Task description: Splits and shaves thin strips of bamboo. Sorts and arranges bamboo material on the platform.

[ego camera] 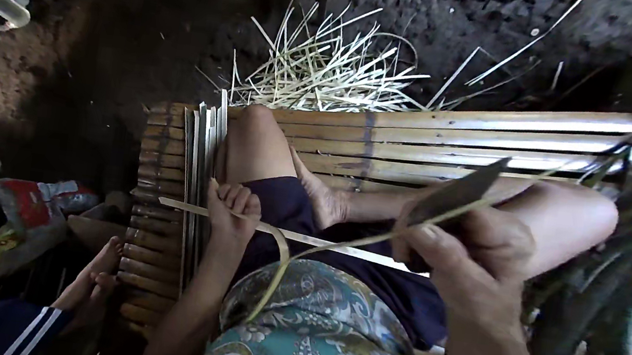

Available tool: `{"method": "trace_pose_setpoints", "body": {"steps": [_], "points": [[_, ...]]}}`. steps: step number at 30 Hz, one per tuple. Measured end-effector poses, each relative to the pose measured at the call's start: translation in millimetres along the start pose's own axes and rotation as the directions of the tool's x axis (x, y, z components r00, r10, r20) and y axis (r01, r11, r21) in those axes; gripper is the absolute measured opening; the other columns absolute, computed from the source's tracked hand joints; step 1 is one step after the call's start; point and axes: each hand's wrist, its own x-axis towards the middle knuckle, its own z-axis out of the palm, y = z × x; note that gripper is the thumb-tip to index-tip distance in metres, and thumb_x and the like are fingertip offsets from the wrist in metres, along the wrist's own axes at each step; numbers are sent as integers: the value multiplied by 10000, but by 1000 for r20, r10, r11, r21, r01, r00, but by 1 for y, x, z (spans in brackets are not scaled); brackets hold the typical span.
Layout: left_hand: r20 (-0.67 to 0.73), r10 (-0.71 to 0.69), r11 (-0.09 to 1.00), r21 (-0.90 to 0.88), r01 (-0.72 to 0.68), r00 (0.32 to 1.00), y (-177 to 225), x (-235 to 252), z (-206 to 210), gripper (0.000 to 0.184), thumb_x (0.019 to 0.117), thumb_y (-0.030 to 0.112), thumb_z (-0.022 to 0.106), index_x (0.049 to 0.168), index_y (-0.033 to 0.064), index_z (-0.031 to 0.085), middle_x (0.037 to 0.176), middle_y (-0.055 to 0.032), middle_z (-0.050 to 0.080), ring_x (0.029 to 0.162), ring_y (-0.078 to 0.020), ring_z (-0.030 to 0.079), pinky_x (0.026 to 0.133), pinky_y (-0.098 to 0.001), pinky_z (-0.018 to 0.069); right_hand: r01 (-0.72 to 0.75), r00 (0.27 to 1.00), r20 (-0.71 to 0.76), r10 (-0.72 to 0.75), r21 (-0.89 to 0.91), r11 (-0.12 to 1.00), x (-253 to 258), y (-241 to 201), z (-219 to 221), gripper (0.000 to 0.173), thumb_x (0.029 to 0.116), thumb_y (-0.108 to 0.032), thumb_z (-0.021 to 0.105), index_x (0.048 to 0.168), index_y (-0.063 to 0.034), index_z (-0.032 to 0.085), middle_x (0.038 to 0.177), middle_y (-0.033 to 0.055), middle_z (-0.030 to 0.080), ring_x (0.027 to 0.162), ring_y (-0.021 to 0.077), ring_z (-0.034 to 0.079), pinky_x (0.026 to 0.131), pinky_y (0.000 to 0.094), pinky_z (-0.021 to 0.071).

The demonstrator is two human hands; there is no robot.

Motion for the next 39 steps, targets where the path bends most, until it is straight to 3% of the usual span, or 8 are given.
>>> {"method": "trace_pose_setpoints", "body": {"steps": [3,6,12,19,22,25,35,39], "points": [[331,-95,973,232,16,939,-10,-17,19,632,1022,689,185,767,281,595,647,124,596,633,-3,623,639,-193,553,94,994,-20,-107,-341,935,21,13,19,258,1007,-271,612,929,-31,667,703,-27,615,599,-28,558,547,149,479],[586,-263,940,334,68,766,-20,-39,45,612,911,805,365,687,274,573,629,109,532,601,-18,557,580,-194,482,57,996,-30,-79,-439,897,42,14,18,305,1040,-318,586,1032,-21,657,734,-37,614,600,-43,554,549,148,476],[528,-127,988,-10,156,840,-19,-43,47,686,1058,613,186,599,239,532,535,114,489,540,-12,545,605,-181,490,113,949,312,-43,-210,971,17,21,46,286,978,-326,641,892,-59,699,720,-67,621,657,-55,566,597,125,488],[-80,160,986,-36,-164,984,19,9,-6,702,1075,551,72,576,228,445,474,84,468,471,-61,535,586,-233,528,108,989,118,-92,-139,984,-5,0,1,191,1038,-373,583,1028,-203,668,804,-136,632,701,-82,584,618,115,508],[343,10,975,205,-85,939,-6,-15,19,607,1043,645,143,790,288,564,641,136,576,678,-27,620,744,-259,554,186,981,26,-194,-439,879,18,15,12,354,1033,-339,592,916,-12,662,741,24,636,655,9,588,602,197,496],[568,-228,963,249,99,791,-15,-39,42,565,1005,671,364,656,270,555,563,130,481,554,-7,521,612,-192,489,201,979,62,-193,-408,891,42,11,13,277,1030,-334,608,980,-69,670,788,-75,629,683,-71,583,619,123,500],[49,322,943,-110,-315,946,43,0,-21,666,1098,519,132,588,215,433,436,109,373,361,-7,389,409,-150,377,294,846,489,-211,-99,951,-20,1,14,364,1082,-382,500,910,-97,647,758,12,612,746,43,594,702,165,472],[384,103,973,155,-174,918,22,-37,-26,519,1021,662,278,919,308,644,674,161,587,628,29,592,633,-144,514,308,906,373,-201,-255,917,-5,4,19,353,1068,-377,535,903,-96,672,775,-13,639,739,2,600,692,157,494]]}}
